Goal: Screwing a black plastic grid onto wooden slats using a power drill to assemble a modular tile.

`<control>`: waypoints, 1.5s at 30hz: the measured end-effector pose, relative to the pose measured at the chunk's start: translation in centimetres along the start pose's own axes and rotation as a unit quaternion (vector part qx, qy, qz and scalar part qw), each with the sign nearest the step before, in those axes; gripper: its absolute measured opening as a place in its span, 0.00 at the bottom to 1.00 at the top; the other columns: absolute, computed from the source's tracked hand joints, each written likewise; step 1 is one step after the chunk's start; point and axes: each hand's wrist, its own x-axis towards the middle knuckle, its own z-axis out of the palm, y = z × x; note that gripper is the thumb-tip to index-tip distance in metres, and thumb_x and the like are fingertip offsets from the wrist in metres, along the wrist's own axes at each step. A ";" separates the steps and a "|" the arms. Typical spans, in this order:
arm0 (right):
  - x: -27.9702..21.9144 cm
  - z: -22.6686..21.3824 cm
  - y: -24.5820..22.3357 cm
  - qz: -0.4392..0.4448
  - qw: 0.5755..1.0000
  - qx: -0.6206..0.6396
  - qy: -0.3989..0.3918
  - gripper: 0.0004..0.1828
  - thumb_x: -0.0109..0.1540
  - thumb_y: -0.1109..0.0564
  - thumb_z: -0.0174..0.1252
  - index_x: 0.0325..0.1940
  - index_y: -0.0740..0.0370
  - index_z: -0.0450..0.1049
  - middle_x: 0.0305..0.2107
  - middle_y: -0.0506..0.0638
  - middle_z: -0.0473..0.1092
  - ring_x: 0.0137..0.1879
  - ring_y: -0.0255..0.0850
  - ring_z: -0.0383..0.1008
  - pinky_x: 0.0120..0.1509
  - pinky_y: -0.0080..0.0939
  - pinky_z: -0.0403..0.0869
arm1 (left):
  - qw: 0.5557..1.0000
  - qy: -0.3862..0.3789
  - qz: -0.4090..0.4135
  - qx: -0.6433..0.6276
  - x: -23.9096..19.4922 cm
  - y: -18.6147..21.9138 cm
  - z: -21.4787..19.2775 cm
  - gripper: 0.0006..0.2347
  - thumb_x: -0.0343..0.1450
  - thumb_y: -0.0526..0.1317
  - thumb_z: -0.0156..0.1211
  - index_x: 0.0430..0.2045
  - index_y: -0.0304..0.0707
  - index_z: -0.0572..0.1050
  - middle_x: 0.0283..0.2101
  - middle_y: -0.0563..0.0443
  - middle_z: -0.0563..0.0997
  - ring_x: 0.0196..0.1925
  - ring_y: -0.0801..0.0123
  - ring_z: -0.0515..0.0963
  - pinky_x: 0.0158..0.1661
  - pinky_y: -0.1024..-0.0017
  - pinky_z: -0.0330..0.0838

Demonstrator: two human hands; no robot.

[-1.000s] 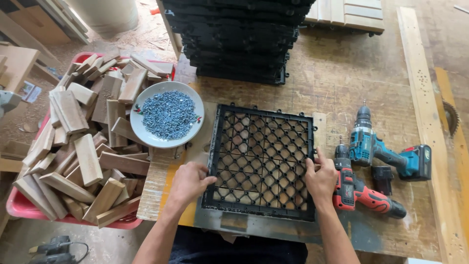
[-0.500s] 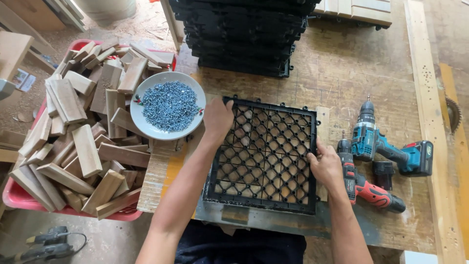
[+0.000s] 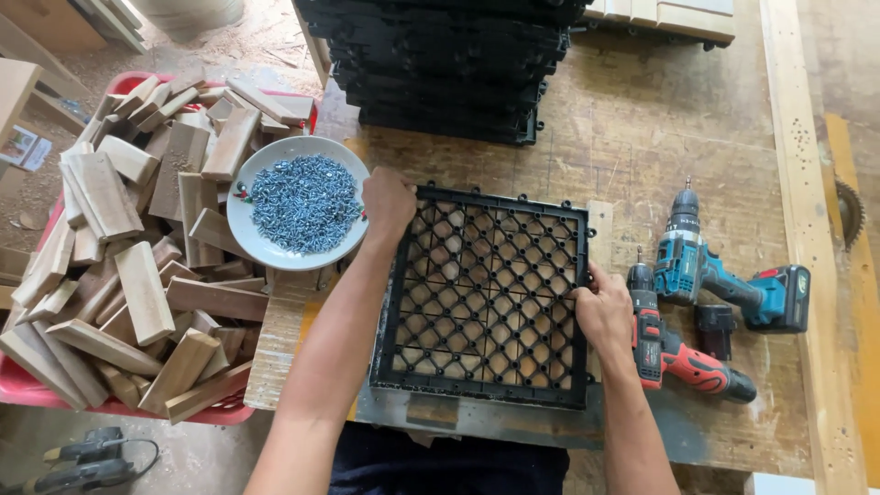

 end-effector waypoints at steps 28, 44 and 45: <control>7.2 1.9 -6.5 -0.115 0.974 0.028 0.195 0.12 0.65 0.39 0.63 0.46 0.42 0.82 0.40 0.49 0.69 0.56 0.57 0.70 0.61 0.59 0.71 | 0.987 -0.086 0.129 0.039 0.4 0.8 -1.4 0.16 0.68 0.30 0.62 0.06 0.25 0.72 0.11 0.38 0.70 0.12 0.57 0.73 0.18 0.65 0.71; 8.9 2.1 -12.4 -0.223 0.974 0.042 -0.014 0.19 0.53 0.38 0.71 0.40 0.50 0.83 0.34 0.53 0.79 0.51 0.55 0.77 0.54 0.52 0.74 | 0.979 -0.108 0.172 0.003 1.4 -0.9 -0.2 0.11 0.71 0.28 0.54 0.14 0.22 0.72 0.15 0.35 0.70 0.17 0.52 0.72 0.21 0.65 0.67; 9.5 2.3 -12.5 -0.217 0.976 0.026 -0.005 0.17 0.52 0.37 0.71 0.38 0.46 0.83 0.31 0.50 0.78 0.48 0.53 0.78 0.51 0.51 0.74 | 0.977 -0.122 0.173 0.009 1.8 -1.0 -0.3 0.10 0.71 0.29 0.53 0.18 0.23 0.74 0.17 0.35 0.73 0.19 0.52 0.73 0.22 0.65 0.68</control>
